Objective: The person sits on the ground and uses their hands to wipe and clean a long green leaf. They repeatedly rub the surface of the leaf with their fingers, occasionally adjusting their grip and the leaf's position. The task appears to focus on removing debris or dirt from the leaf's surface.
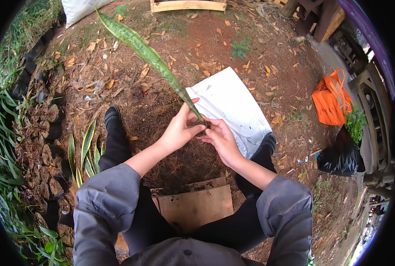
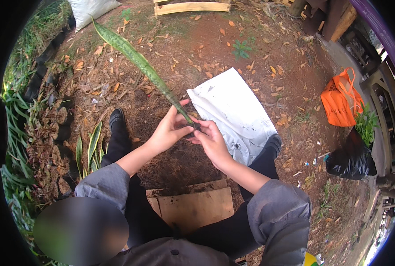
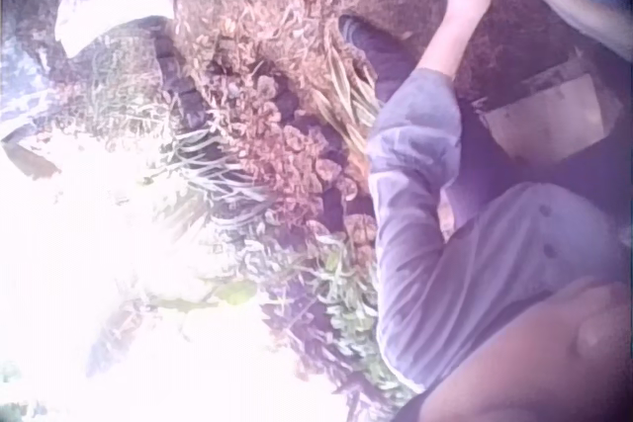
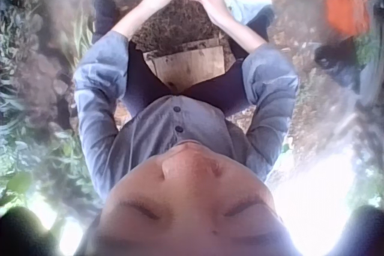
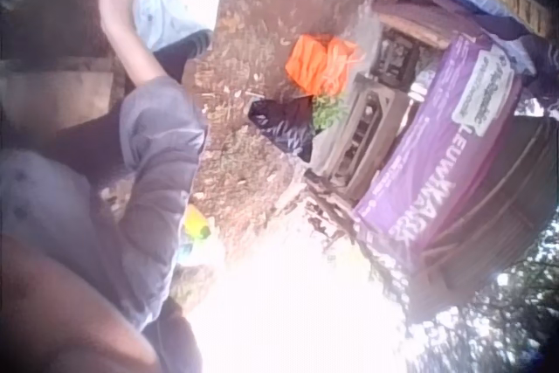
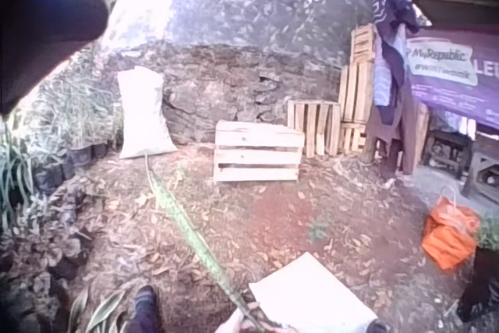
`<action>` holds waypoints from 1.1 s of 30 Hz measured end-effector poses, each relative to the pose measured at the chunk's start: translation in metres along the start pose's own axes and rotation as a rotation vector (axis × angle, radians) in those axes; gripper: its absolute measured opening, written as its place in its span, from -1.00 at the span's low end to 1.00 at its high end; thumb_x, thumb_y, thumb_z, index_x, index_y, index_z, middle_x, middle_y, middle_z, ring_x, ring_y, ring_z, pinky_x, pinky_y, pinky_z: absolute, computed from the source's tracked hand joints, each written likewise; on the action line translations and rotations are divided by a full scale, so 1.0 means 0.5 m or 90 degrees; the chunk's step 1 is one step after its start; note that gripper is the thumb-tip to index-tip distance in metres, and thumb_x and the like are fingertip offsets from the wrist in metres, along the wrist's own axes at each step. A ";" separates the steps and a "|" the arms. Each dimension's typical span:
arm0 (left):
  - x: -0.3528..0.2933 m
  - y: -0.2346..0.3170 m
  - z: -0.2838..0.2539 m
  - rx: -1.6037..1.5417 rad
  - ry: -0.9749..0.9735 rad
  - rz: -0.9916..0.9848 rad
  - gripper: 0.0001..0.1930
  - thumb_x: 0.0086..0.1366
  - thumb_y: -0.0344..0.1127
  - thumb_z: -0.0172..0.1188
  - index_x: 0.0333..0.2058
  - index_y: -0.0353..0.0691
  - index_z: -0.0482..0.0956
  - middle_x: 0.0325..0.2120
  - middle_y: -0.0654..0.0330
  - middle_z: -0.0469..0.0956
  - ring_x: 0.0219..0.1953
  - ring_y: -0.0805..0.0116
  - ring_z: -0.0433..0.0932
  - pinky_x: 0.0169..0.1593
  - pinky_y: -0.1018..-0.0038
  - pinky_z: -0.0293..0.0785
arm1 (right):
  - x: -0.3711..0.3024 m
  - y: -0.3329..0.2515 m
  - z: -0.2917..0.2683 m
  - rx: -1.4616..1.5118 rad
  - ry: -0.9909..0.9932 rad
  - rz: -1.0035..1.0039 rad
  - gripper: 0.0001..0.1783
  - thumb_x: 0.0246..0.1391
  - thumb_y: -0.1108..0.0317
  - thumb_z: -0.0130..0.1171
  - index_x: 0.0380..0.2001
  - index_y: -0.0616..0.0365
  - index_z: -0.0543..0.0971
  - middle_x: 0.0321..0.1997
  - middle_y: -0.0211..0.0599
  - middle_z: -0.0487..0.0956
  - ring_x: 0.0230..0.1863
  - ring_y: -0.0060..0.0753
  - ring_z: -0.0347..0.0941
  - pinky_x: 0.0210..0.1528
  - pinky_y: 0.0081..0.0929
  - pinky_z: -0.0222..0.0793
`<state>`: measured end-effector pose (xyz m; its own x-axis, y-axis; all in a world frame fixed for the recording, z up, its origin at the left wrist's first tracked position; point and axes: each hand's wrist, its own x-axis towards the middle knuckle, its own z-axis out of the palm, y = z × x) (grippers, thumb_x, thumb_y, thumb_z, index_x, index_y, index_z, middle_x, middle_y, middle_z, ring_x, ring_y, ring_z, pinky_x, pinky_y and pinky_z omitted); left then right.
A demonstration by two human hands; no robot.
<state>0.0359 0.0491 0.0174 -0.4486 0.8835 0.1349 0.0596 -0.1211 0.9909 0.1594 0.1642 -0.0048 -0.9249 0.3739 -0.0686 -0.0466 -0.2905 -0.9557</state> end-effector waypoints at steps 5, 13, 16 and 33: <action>0.007 -0.021 0.000 -0.059 0.057 -0.054 -0.27 0.09 -0.70 0.04 0.20 -0.31 -0.12 -0.20 0.09 0.48 -0.10 0.35 0.47 0.01 0.47 0.36 | 0.006 0.026 0.006 -0.173 -0.018 -0.114 -0.47 -0.04 0.54 0.18 -0.05 0.25 0.15 0.02 -0.16 0.33 -0.21 -0.58 0.42 -0.22 -0.59 0.41; -0.002 -0.014 -0.013 -0.055 0.098 -0.104 -0.29 0.08 -0.67 0.08 0.18 -0.30 -0.05 -0.21 0.14 0.49 -0.12 0.40 0.44 -0.05 0.48 0.37 | 0.031 0.031 0.017 -0.247 -0.011 -0.099 -0.53 -0.08 0.58 0.23 -0.16 0.21 0.21 -0.05 -0.19 0.40 -0.30 -0.64 0.40 -0.24 -0.68 0.37; -0.015 0.011 -0.028 -0.070 0.090 -0.123 -0.32 0.09 -0.65 0.07 0.17 -0.30 -0.02 -0.21 0.15 0.48 -0.14 0.41 0.43 -0.07 0.48 0.37 | 0.035 0.020 0.029 -0.311 -0.016 -0.095 -0.60 -0.06 0.57 0.21 -0.21 0.22 0.24 -0.12 -0.20 0.45 -0.30 -0.64 0.43 -0.27 -0.69 0.37; -0.214 -0.323 -0.061 -0.363 0.363 -0.395 -0.62 0.18 -0.52 -0.02 0.01 -0.27 0.31 -0.29 0.24 0.45 -0.28 0.47 0.42 -0.25 0.57 0.40 | -0.056 0.361 0.146 -0.300 0.219 -0.004 -0.54 -0.10 0.52 0.24 -0.06 0.29 0.42 -0.11 -0.16 0.47 -0.22 -0.41 0.51 -0.17 -0.54 0.47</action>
<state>0.0472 -0.0397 -0.1571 -0.6226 0.5348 -0.5712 -0.6953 -0.0433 0.7174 0.1494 0.0370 -0.1545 -0.7453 0.6623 -0.0768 0.1949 0.1063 -0.9751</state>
